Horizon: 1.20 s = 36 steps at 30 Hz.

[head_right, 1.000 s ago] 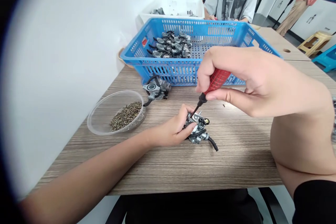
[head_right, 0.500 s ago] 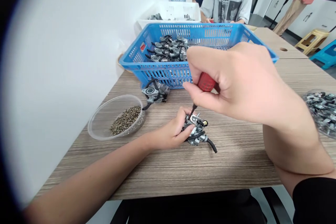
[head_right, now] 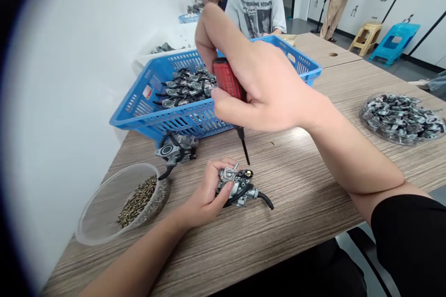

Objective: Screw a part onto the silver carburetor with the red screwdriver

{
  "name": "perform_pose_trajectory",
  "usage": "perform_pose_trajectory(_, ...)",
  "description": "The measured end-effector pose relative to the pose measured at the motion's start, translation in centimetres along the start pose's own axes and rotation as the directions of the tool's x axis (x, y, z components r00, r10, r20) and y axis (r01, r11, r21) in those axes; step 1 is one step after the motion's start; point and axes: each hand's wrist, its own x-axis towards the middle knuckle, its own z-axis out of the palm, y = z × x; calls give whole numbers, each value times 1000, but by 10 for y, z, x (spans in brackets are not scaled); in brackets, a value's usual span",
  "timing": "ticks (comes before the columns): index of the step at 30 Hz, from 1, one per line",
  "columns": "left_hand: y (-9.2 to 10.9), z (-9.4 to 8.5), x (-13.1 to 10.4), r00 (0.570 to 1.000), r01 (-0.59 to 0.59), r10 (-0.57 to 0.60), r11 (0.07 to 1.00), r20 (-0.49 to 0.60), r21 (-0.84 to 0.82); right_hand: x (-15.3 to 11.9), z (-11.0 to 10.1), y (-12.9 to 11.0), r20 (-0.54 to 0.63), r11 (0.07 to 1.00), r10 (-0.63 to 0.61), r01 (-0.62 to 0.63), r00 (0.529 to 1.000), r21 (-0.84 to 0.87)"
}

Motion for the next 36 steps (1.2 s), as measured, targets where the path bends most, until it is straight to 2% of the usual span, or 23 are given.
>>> perform_pose_trajectory(4, -3, 0, -1, 1000, -10, 9, 998, -14, -56, -1, 3, 9, 40, 1000, -2, 1, 999, 17)
perform_pose_trajectory(6, -3, -2, -2, 1000, -5, 4, 996, -14, -85, 0, 6, 12, 122, 997, -35, 26, 992, 74)
perform_pose_trajectory(8, -3, -3, -2, 1000, 11, -11, 994, -2, -112, 2, 9, 14, 260, 990, -62, 27, 964, 137)
perform_pose_trajectory(13, -2, -2, -4, 998, 56, -61, 985, -24, -166, -3, 19, 18, 549, 981, -104, -6, 829, 196)
perform_pose_trajectory(17, 1, -2, -2, 997, 40, -48, 988, -52, -151, -4, 28, 13, 753, 976, -95, -89, 651, 200)
perform_pose_trajectory(20, 5, -4, 0, 999, 9, -14, 993, -42, -120, -2, 34, 4, 838, 964, -114, -144, 534, 223)
perform_pose_trajectory(22, 7, -5, 2, 999, -12, 8, 995, -40, -102, 0, 37, -1, 857, 965, -114, -149, 503, 215)
perform_pose_trajectory(28, 5, -5, 1, 997, -40, 37, 998, -63, -45, -1, 45, -6, 859, 993, -14, -91, 511, 71)
perform_pose_trajectory(33, 1, -4, -2, 995, -64, 64, 998, -70, 7, -1, 47, -12, 834, 996, -22, -59, 551, 65)
perform_pose_trajectory(36, 1, -4, -3, 996, -55, 56, 998, -64, 11, -3, 48, -19, 836, 1000, -13, -13, 548, 24)
